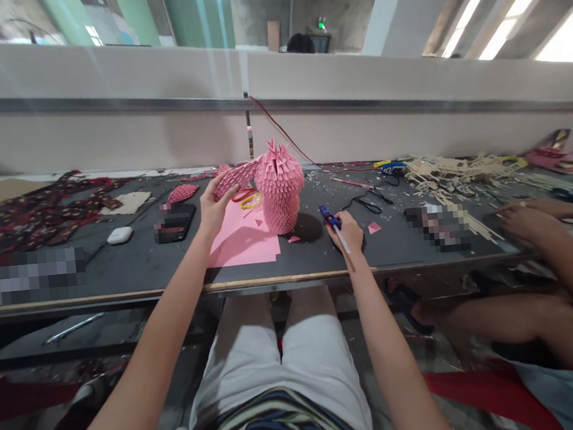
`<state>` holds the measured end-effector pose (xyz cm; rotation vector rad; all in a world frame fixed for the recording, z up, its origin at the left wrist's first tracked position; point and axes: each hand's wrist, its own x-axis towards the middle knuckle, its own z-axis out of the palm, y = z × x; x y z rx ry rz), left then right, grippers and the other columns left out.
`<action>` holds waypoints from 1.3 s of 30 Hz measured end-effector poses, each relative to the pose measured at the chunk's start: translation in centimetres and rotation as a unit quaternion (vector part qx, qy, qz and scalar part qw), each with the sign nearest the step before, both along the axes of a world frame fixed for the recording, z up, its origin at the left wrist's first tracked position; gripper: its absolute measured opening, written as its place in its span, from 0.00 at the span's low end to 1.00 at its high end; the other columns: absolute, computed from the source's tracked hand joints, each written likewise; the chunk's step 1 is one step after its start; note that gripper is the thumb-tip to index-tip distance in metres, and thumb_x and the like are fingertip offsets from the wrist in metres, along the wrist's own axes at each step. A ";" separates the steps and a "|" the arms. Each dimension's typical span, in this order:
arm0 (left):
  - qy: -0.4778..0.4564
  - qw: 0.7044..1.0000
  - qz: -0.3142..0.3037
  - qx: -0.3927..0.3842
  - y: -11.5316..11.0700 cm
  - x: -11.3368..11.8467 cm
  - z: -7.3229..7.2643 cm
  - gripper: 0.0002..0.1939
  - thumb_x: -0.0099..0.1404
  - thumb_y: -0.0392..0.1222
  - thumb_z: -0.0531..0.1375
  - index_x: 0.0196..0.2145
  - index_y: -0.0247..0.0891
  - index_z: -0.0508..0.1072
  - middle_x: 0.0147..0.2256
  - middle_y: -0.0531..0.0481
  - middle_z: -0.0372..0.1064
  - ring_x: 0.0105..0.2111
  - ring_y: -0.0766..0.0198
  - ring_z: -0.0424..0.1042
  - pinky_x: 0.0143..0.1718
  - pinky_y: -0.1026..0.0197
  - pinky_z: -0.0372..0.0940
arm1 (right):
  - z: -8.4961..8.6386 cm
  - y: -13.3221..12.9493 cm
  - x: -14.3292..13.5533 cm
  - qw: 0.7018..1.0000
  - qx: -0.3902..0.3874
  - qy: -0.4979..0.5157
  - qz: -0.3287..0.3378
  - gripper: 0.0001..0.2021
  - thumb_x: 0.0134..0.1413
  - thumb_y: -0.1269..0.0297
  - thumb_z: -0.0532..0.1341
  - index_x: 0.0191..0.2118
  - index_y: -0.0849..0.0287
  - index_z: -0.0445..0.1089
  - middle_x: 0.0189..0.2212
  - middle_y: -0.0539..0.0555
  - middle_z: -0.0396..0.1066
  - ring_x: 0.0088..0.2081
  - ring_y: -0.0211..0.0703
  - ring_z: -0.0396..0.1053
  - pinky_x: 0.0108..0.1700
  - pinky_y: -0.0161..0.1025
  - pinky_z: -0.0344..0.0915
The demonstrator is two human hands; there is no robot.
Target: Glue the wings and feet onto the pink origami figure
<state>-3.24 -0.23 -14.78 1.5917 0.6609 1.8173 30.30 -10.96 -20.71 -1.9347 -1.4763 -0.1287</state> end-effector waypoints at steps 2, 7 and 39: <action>0.004 1.000 0.007 -0.005 -0.1 0.1 0.0 0.27 0.55 0.52 0.74 0.51 0.45 0.78 0.51 0.47 0.77 0.55 0.54 0.74 0.63 0.46 0.64 | 0.1 0.0 -0.1 1.000 -0.003 0.001 -0.001 0.10 0.54 0.61 0.64 0.42 0.55 0.72 0.40 0.53 0.73 0.32 0.41 0.65 0.30 0.35 0.44; 0.025 0.999 0.028 0.003 -0.1 -0.1 -0.1 0.26 0.57 0.51 0.73 0.52 0.45 0.78 0.53 0.46 0.76 0.56 0.53 0.73 0.64 0.46 0.62 | 0.2 0.0 -0.1 1.000 -0.008 0.001 -0.005 0.09 0.54 0.62 0.65 0.41 0.56 0.72 0.39 0.53 0.73 0.31 0.41 0.65 0.30 0.35 0.43; 0.052 0.998 0.005 0.017 1.2 -0.7 -1.3 0.23 0.63 0.52 0.68 0.54 0.44 0.77 0.53 0.45 0.74 0.55 0.55 0.72 0.61 0.51 0.64 | 0.0 -0.1 0.0 1.000 0.004 -0.006 0.001 0.09 0.55 0.60 0.64 0.41 0.56 0.71 0.39 0.53 0.72 0.32 0.41 0.65 0.30 0.35 0.44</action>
